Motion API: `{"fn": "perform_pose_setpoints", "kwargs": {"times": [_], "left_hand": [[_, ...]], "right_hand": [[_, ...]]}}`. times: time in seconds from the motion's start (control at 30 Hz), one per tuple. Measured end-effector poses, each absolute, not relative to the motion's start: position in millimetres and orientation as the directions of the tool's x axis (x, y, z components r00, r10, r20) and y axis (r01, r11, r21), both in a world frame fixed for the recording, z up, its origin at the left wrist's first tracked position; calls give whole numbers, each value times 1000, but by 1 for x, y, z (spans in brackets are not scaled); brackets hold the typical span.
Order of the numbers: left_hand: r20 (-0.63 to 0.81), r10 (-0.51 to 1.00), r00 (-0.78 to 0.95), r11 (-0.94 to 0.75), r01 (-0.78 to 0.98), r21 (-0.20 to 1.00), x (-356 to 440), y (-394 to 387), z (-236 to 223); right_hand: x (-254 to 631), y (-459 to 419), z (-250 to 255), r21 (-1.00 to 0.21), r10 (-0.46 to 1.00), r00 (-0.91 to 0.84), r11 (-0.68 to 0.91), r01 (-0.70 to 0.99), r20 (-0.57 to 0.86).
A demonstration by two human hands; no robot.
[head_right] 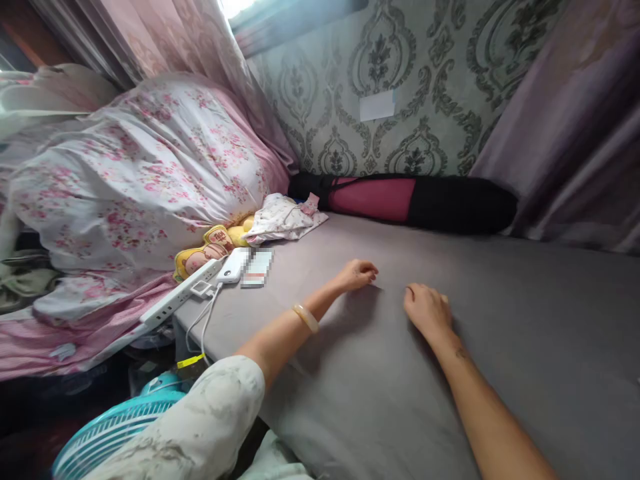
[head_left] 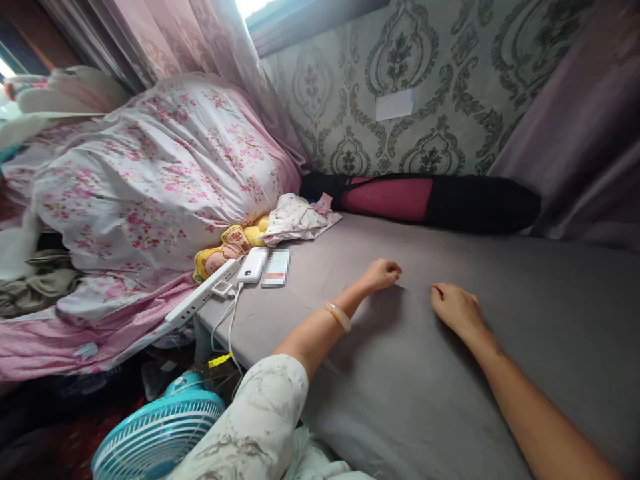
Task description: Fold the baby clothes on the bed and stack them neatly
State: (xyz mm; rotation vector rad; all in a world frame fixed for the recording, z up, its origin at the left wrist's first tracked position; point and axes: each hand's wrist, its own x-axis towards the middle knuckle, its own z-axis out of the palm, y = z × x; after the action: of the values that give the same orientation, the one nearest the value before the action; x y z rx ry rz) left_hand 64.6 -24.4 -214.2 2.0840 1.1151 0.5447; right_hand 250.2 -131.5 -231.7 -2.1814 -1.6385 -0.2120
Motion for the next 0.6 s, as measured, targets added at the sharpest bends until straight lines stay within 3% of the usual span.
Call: {"fn": "perform_pose_setpoints", "kwargs": {"times": [0.1,0.23,0.4,0.6], "left_hand": [[90,954,287,-269,680,682,16,4,-196],[163,986,33,-128,774,621,-73,43,-164],[233,942,-241,76,830,553,-167,74,-134],[203,849,-487,332,792,512,-223,86,-133]], "right_hand": [[224,-116,-234,-246,918,246,-173,954,310],[217,-105,-239,-276,934,218,-138,951,284],[214,-102,-247,-314,942,207,-119,942,264],[216,-103,-254,-328,937,191,-89,940,292]]}}
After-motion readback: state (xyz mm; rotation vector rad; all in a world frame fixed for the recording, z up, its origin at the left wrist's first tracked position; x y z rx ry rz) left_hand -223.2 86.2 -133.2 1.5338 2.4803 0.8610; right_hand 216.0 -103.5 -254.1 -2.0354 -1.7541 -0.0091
